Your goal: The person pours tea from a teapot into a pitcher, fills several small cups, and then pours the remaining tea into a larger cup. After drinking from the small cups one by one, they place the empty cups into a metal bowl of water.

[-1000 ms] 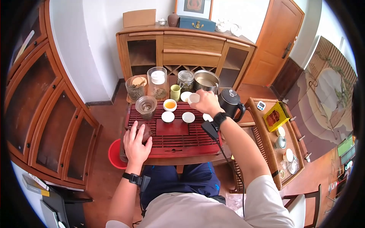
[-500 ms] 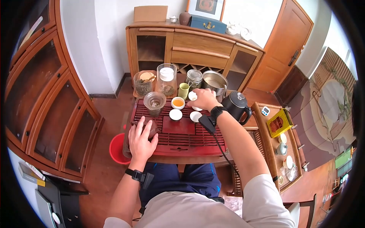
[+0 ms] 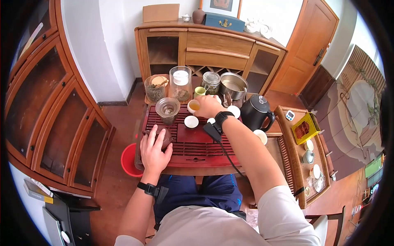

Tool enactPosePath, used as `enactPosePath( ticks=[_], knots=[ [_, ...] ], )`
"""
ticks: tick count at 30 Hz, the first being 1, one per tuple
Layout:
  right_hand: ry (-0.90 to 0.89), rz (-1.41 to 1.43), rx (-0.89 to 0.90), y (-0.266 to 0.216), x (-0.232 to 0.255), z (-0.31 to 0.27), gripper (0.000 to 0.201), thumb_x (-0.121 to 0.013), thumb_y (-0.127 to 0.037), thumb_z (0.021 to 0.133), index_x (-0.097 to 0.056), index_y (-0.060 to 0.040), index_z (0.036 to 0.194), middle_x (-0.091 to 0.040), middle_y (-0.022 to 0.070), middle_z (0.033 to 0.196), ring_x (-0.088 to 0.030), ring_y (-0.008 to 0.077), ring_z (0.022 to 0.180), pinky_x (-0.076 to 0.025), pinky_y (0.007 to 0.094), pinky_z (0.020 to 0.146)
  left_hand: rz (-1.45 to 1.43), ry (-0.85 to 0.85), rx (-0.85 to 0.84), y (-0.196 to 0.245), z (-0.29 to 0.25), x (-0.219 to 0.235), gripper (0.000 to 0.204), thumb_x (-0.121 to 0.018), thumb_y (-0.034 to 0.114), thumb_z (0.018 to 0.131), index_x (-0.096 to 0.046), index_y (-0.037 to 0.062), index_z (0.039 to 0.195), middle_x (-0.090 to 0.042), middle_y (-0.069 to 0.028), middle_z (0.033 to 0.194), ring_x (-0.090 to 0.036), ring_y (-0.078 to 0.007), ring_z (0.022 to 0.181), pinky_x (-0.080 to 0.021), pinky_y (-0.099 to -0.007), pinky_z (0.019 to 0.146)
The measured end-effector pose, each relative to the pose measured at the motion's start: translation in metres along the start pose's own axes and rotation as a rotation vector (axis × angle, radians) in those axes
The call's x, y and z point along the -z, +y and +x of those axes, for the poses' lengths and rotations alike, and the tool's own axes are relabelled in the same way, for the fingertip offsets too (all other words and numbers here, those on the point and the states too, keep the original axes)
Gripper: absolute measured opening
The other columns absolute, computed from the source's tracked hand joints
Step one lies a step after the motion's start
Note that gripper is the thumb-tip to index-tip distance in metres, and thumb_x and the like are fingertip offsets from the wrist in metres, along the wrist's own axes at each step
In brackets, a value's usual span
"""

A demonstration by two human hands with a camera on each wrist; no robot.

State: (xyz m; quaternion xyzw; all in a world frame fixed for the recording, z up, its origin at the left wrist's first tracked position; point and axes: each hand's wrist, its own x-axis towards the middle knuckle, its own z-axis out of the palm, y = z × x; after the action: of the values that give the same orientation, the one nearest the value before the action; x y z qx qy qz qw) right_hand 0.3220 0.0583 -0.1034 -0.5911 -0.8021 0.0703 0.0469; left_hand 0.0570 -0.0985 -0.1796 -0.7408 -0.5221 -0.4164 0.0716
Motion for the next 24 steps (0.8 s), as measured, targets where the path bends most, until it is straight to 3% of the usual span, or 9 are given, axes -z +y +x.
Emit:
enactPosePath(
  ticks=[2,4,6,10,14,20,24],
  knots=[
    [0.126,0.161,-0.056,-0.004,0.022,-0.017,0.065,-0.085,-0.039,0.074,-0.068,-0.0080,0.129,-0.075,0.0208,0.120,-0.070,0.0380,0.118,-0.049,0.0540,0.104,0.015,0.038,-0.027,-0.001,0.000,-0.001,0.059,-0.084,0.022,0.078,-0.069,0.0117,0.135,-0.057,-0.0132,0.153,-0.060,-0.0428,0.118,-0.048,-0.0547,0.106],
    [0.256,0.266,-0.082,-0.001,0.038,-0.032,0.074,-0.089,-0.039,0.071,-0.066,-0.0031,0.132,-0.075,0.0225,0.120,-0.070,0.0386,0.118,-0.050,0.0467,0.103,0.018,0.043,-0.027,-0.001,0.000,-0.001,0.059,-0.084,0.022,0.078,-0.069,0.0117,0.135,-0.057,-0.0132,0.154,-0.060,-0.0428,0.118,-0.048,-0.0549,0.107],
    [0.354,0.357,-0.028,0.017,0.064,-0.059,0.076,-0.091,-0.035,0.071,-0.066,0.0004,0.133,-0.075,0.0243,0.119,-0.071,0.0386,0.116,-0.053,0.0438,0.101,0.019,0.050,-0.032,0.001,0.000,-0.001,0.059,-0.084,0.022,0.079,-0.068,0.0117,0.135,-0.056,-0.0131,0.154,-0.060,-0.0429,0.119,-0.048,-0.0552,0.107],
    [0.334,0.500,-0.091,0.025,0.109,-0.121,0.065,-0.090,-0.029,0.075,-0.069,0.0022,0.128,-0.076,0.0207,0.114,-0.074,0.0323,0.105,-0.056,0.0396,0.094,0.006,0.027,-0.016,0.000,0.000,0.000,0.060,-0.083,0.023,0.079,-0.068,0.0115,0.136,-0.056,-0.0132,0.154,-0.060,-0.0431,0.120,-0.047,-0.0558,0.108],
    [0.393,0.634,-0.106,0.067,0.100,-0.171,0.061,-0.090,-0.031,0.079,-0.070,0.0015,0.126,-0.077,0.0166,0.109,-0.074,0.0253,0.100,-0.057,0.0382,0.091,0.007,0.007,-0.006,0.001,0.000,0.002,0.060,-0.084,0.022,0.080,-0.067,0.0088,0.136,-0.056,-0.0155,0.154,-0.059,-0.0423,0.126,-0.046,-0.0568,0.110],
    [0.461,0.619,-0.309,0.120,0.060,-0.239,0.071,-0.093,-0.025,0.075,-0.064,0.0029,0.133,-0.074,0.0166,0.115,-0.072,0.0246,0.100,-0.057,0.0365,0.090,0.016,0.026,-0.009,0.000,-0.001,-0.002,0.061,-0.083,0.025,0.080,-0.067,0.0109,0.137,-0.055,-0.0133,0.155,-0.058,-0.0439,0.122,-0.045,-0.0567,0.110],
    [0.535,0.452,-0.335,0.140,0.031,-0.263,0.071,-0.094,-0.018,0.071,-0.061,0.0012,0.131,-0.070,0.0158,0.116,-0.071,0.0270,0.102,-0.057,0.0376,0.092,0.013,0.017,-0.011,-0.003,-0.002,-0.003,0.061,-0.083,0.025,0.080,-0.067,0.0111,0.138,-0.055,-0.0131,0.155,-0.058,-0.0433,0.122,-0.046,-0.0563,0.109]
  ],
)
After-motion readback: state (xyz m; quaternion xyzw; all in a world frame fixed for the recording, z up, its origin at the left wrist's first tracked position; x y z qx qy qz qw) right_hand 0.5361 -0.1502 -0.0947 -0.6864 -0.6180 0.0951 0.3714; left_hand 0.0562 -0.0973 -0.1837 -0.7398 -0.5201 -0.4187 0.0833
